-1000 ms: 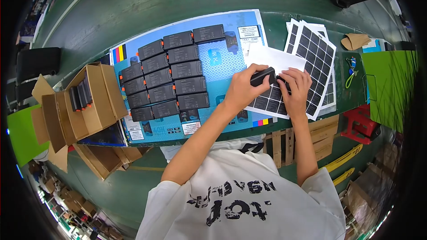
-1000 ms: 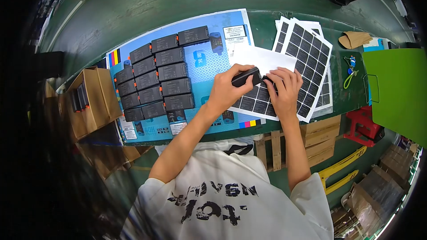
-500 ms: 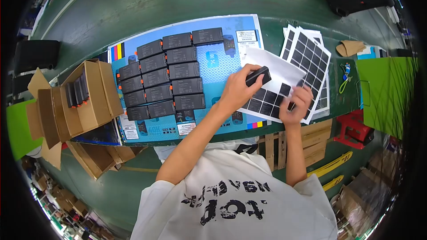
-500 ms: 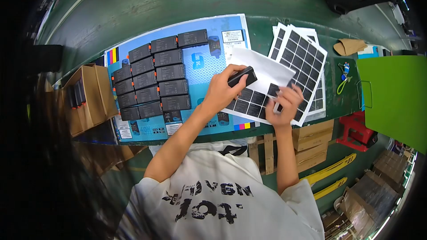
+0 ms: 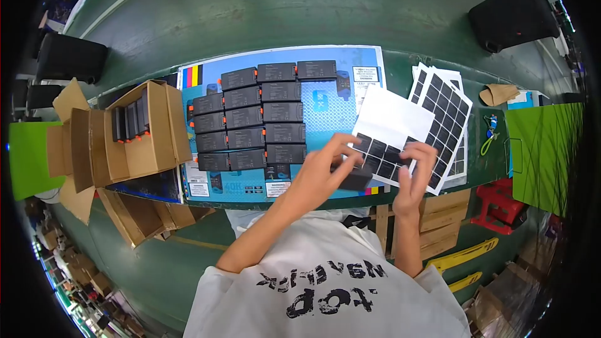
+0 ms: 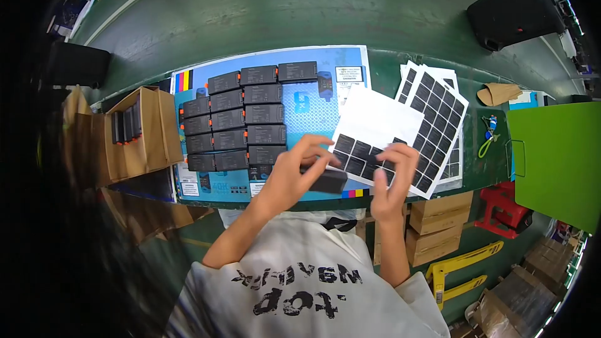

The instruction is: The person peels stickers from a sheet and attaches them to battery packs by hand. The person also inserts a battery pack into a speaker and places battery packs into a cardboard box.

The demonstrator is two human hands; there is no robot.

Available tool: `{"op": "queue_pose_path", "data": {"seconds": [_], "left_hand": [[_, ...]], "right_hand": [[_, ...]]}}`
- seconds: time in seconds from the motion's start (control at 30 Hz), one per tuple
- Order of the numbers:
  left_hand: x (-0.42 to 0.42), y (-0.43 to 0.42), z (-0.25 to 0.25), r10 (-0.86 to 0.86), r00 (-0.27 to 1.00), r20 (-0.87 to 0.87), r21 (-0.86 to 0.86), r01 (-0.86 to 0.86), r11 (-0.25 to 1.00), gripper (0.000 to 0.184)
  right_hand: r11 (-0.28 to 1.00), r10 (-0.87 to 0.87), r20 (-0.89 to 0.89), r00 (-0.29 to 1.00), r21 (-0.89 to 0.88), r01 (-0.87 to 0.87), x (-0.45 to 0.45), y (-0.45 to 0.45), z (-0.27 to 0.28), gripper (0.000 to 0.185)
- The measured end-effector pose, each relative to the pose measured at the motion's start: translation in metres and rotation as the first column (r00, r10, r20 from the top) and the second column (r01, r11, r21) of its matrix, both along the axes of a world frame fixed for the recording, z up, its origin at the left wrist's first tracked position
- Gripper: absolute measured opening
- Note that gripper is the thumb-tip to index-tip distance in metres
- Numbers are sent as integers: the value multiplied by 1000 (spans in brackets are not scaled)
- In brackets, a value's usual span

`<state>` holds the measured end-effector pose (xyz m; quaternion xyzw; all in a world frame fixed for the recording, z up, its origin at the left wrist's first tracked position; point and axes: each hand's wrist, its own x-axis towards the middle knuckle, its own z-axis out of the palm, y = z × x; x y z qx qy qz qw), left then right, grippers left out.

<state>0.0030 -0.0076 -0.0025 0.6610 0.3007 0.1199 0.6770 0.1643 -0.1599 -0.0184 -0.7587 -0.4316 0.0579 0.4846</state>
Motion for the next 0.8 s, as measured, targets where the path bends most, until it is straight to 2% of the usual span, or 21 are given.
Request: {"op": "queue_pose_path", "data": {"seconds": [0.03, 0.07, 0.13, 0.2, 0.27, 0.37, 0.53, 0.63, 0.7, 0.77, 0.8], "left_hand": [[-10, -5, -5, 69, 996, 51, 53, -72, 996, 27], [-20, -8, -9, 69, 997, 40, 54, -71, 996, 27], [-33, -11, -12, 96, 994, 53, 309, -108, 945, 39], [-40, -11, -11, 121, 992, 26, 280, -123, 952, 39], [-45, -6, -15, 126, 992, 17, 357, -124, 926, 25], [-52, 0, -21, 95, 994, 57, 367, -109, 924, 17], [-59, 5, -18, 89, 990, 111, 344, -122, 931, 12], [-61, 6, -17, 60, 994, 88, 322, -85, 943, 11], [-63, 7, -19, 35, 997, 63, 308, -53, 950, 10], [-65, 10, -17, 126, 991, 52, 358, -136, 924, 9], [-69, 13, -15, 170, 984, 49, 392, -176, 903, 8]], "right_hand": [[995, 90, -38, 995, -43, -91, -6, 5, 4, 28], [988, 146, -73, 987, -43, -149, -12, 8, -1, 28], [976, 216, -107, 970, -4, -218, -25, 18, -4, 23], [970, 241, -142, 960, 16, -241, -36, 26, -8, 23], [949, 314, -95, 945, 19, -314, -44, 34, -9, 23], [945, 327, -49, 944, 37, -326, -56, 43, -11, 22], [959, 284, -48, 958, 15, -283, -65, 47, -12, 25], [962, 275, -92, 957, 28, -273, -68, 48, -12, 19], [957, 290, -9, 957, 3, -290, -67, 47, -14, 16], [995, 64, -124, 990, 79, -55, -73, 47, -14, 15], [994, -85, -220, 972, 44, 97, -73, 45, -18, 15]]}}
